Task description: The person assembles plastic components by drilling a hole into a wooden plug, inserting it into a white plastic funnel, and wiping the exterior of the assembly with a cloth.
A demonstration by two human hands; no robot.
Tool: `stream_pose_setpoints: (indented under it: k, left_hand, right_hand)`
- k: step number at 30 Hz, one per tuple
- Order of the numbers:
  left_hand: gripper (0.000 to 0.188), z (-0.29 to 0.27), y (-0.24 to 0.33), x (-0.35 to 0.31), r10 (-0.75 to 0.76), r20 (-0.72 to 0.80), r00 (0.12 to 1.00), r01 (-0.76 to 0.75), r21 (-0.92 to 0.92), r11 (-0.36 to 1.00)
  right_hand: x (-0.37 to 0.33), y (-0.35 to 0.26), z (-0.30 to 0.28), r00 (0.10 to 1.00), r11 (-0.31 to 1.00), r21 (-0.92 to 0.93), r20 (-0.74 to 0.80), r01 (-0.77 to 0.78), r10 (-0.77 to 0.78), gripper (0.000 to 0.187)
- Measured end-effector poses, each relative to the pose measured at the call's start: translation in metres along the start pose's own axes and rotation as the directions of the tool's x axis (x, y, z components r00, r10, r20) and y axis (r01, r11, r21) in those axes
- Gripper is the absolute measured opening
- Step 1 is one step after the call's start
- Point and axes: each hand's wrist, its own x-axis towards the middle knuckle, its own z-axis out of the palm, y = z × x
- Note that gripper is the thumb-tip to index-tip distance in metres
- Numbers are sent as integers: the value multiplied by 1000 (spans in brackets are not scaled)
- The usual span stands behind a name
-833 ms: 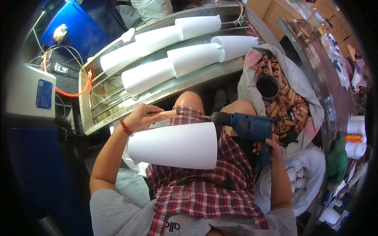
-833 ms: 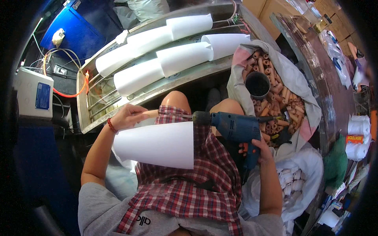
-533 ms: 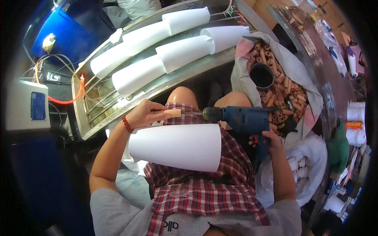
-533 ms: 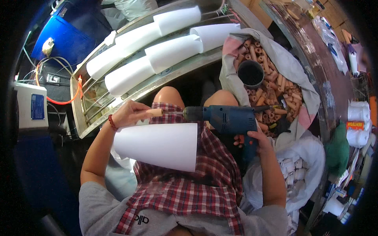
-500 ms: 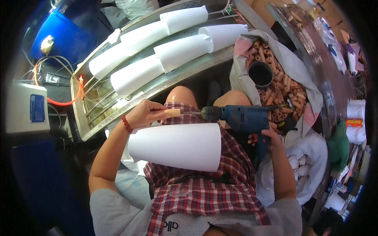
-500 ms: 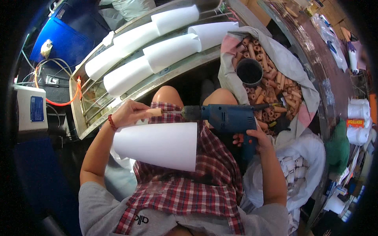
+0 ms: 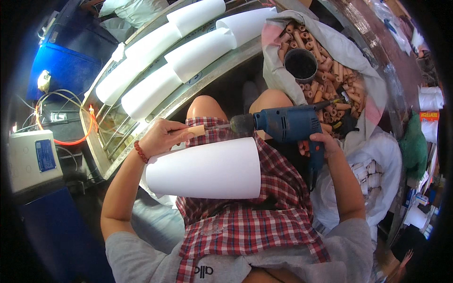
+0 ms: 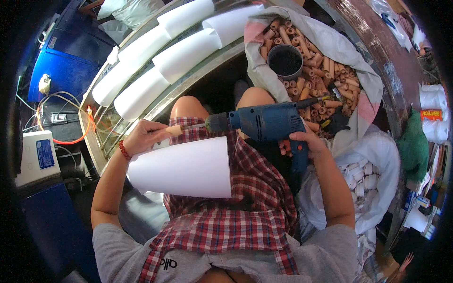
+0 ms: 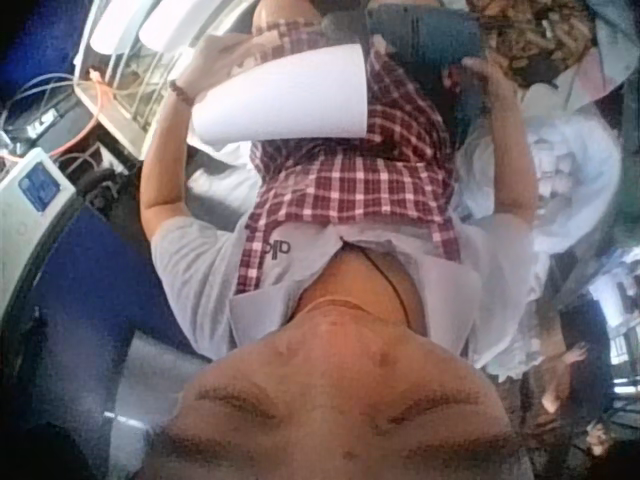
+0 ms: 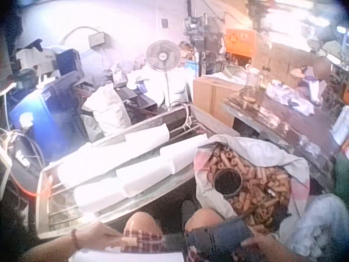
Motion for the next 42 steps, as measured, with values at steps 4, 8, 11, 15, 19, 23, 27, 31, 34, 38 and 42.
stream_pose_setpoints:
  k: [4,8,11,15,19,23,27,31,34,38,42]
  left_hand:
    - [31,2,-2,-2,-16,7,1000,16,-54,998]
    - [32,2,1,-3,-18,10,1000,19,-29,999]
    - [34,4,3,-2,4,-12,1000,-4,-12,1000]
    - [35,4,2,-3,11,-28,1000,-10,43,999]
    - [35,5,3,-3,6,-25,1000,-6,19,1000]
    - [35,5,-1,-3,6,-25,1000,-5,31,1000]
    - [35,6,-2,-4,12,-27,1000,-11,47,999]
    - [34,7,-1,-5,13,-32,999,-12,44,999]
    - [33,7,3,-5,17,-35,999,-16,36,999]
    - [29,9,3,-3,52,-19,998,-51,45,998]
    - [25,13,3,2,111,-11,994,-109,91,990]
  right_hand:
    - [0,-3,3,1000,1000,-18,18,6,-5,62]
    - [0,-1,2,1000,999,-16,10,30,-30,62]
    - [2,1,2,1000,1000,7,15,21,-21,61]
    - [3,1,0,1000,1000,-17,-3,8,-8,57]
    - [3,1,1,999,999,-19,12,36,-36,53]
    - [3,0,2,999,999,-28,20,47,-46,54]
    - [2,-4,6,998,997,-38,36,61,-60,55]
    - [1,-6,9,997,997,-29,37,72,-71,55]
    - [2,-5,6,998,998,-18,42,57,-56,55]
    - [1,-6,9,998,999,-21,35,50,-49,54]
    - [3,-7,14,992,994,-25,70,106,-104,54]
